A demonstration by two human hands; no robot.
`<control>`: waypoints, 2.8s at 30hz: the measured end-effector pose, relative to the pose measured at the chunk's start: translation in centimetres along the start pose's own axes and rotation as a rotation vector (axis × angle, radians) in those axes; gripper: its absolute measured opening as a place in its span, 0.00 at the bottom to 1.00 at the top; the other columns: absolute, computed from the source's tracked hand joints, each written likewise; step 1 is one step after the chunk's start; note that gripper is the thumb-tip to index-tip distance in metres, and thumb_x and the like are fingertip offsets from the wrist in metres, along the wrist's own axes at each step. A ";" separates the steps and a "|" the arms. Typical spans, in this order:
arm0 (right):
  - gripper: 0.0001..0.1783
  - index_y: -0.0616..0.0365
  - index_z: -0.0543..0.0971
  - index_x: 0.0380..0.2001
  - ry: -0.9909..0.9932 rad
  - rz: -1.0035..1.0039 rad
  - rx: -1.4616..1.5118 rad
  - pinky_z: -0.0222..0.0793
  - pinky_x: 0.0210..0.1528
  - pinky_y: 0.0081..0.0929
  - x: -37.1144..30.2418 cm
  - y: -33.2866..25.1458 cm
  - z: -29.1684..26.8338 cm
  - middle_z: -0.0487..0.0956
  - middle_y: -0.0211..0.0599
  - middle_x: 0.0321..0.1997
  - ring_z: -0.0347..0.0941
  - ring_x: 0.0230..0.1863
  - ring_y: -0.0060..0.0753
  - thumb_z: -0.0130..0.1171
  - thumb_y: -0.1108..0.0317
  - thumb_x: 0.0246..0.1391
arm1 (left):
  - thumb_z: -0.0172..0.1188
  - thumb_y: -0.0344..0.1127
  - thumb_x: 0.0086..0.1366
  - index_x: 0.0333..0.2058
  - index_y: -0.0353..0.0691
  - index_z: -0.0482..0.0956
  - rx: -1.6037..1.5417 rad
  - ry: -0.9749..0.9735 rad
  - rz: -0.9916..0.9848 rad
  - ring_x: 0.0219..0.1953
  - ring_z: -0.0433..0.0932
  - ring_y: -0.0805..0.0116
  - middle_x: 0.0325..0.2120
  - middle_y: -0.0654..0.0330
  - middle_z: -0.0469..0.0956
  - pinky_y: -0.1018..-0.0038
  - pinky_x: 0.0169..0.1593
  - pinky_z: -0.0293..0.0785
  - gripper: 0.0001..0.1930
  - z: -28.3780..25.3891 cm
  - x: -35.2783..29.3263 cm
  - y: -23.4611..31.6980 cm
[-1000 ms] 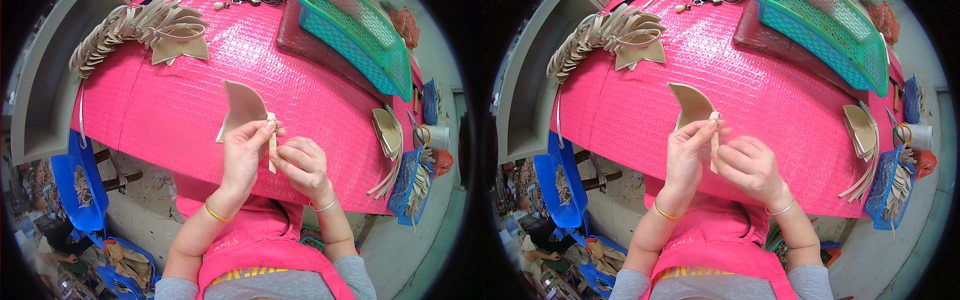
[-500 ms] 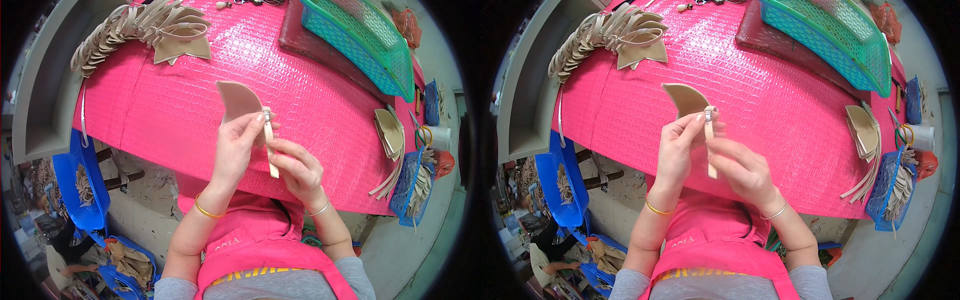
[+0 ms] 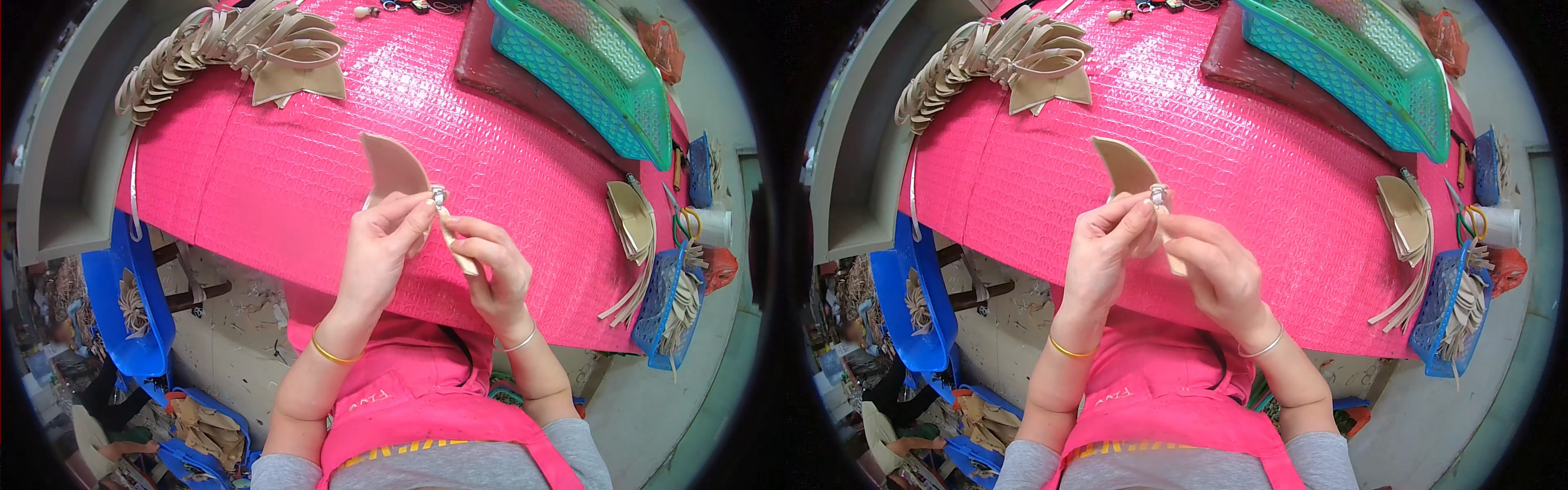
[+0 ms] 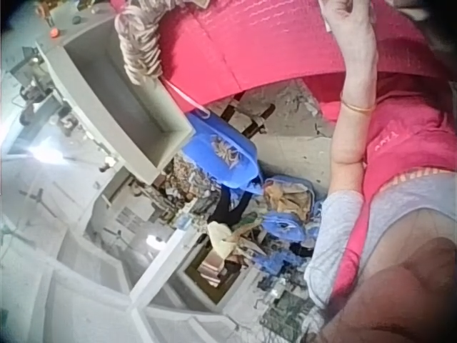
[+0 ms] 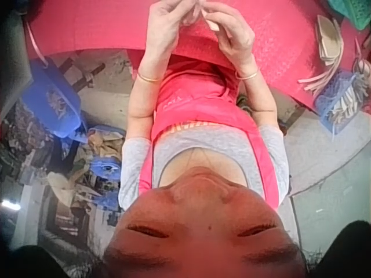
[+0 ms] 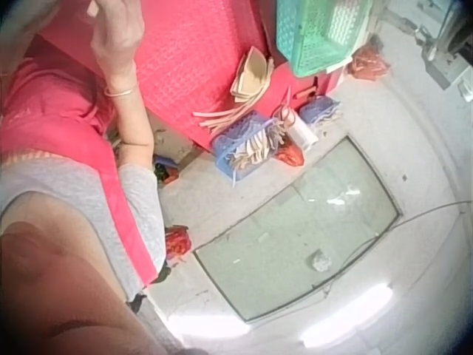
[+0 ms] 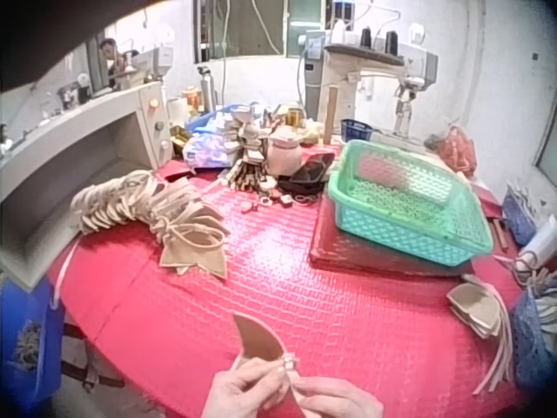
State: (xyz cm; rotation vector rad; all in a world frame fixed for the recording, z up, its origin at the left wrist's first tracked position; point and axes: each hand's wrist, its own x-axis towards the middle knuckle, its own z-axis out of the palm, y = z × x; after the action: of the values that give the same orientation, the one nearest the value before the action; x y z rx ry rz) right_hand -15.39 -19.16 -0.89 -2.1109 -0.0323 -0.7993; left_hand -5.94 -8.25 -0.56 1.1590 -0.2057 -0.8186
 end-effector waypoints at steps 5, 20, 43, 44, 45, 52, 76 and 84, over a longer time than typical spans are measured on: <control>0.14 0.61 0.72 0.30 0.017 0.021 0.030 0.70 0.36 0.29 0.4 0.2 -0.3 0.74 0.45 0.38 0.72 0.38 0.41 0.52 0.85 0.35 | 0.48 0.30 0.60 0.39 0.29 0.73 -0.193 -0.069 -0.086 0.14 0.56 0.86 0.17 0.69 0.67 0.88 0.18 0.50 0.12 0.1 -0.2 0.1; 0.17 0.59 0.75 0.31 0.069 0.056 0.000 0.70 0.32 0.25 0.9 -0.1 -1.2 0.74 0.40 0.35 0.72 0.33 0.35 0.55 0.85 0.33 | 0.52 0.32 0.58 0.37 0.32 0.75 0.068 -0.051 0.006 0.19 0.68 0.82 0.20 0.65 0.74 0.86 0.22 0.63 0.11 0.4 -1.0 0.0; 0.13 0.54 0.76 0.26 -0.042 -0.313 -0.191 0.71 0.32 0.27 0.1 -0.2 -0.7 0.74 0.32 0.31 0.72 0.32 0.33 0.61 0.73 0.28 | 0.53 0.26 0.55 0.34 0.29 0.76 -0.113 -0.118 -0.048 0.35 0.71 0.76 0.33 0.59 0.74 0.80 0.40 0.66 0.08 0.0 -1.0 0.4; 0.13 0.54 0.76 0.26 -0.036 -0.304 -0.162 0.71 0.32 0.26 0.1 -0.2 -0.7 0.74 0.32 0.31 0.72 0.32 0.33 0.60 0.73 0.28 | 0.53 0.26 0.55 0.33 0.29 0.76 -0.100 -0.127 -0.057 0.35 0.71 0.75 0.33 0.59 0.74 0.80 0.40 0.66 0.08 -0.1 -1.0 0.4; 0.13 0.54 0.76 0.25 -0.030 -0.295 -0.133 0.72 0.32 0.26 0.1 -0.1 -0.7 0.74 0.32 0.30 0.72 0.32 0.33 0.60 0.74 0.28 | 0.53 0.25 0.55 0.33 0.29 0.76 -0.087 -0.135 -0.066 0.35 0.71 0.75 0.32 0.59 0.74 0.80 0.40 0.65 0.08 -0.2 -1.0 0.4; 0.12 0.56 0.76 0.24 0.031 -0.223 -0.152 0.69 0.25 0.26 0.1 -0.7 -0.7 0.73 0.33 0.25 0.72 0.26 0.33 0.60 0.76 0.28 | 0.54 0.25 0.55 0.32 0.30 0.76 -0.038 -0.136 0.026 0.30 0.69 0.79 0.28 0.62 0.72 0.85 0.32 0.65 0.07 0.4 -1.5 -0.2; 0.03 0.63 0.72 0.24 0.144 0.609 0.499 0.61 0.22 0.11 1.6 -1.9 -1.0 0.72 0.27 0.23 0.67 0.24 0.13 0.56 0.78 0.44 | 0.49 0.29 0.60 0.43 0.32 0.71 0.112 -0.121 0.003 0.18 0.62 0.84 0.15 0.69 0.65 0.87 0.21 0.57 0.13 1.4 -3.2 0.6; 0.04 0.64 0.73 0.24 0.139 0.545 0.452 0.62 0.24 0.12 1.3 -2.0 -0.9 0.73 0.29 0.22 0.68 0.23 0.15 0.57 0.78 0.42 | 0.50 0.27 0.58 0.43 0.31 0.71 0.024 -0.057 -0.010 0.20 0.62 0.86 0.20 0.70 0.69 0.87 0.22 0.58 0.13 1.4 -2.9 -0.2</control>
State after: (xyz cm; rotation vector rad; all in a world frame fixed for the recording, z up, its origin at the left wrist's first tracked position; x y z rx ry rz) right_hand -15.46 -18.89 1.69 -1.5255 0.3865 -0.5401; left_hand -8.77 -7.36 0.58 1.1611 -0.2579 -0.8610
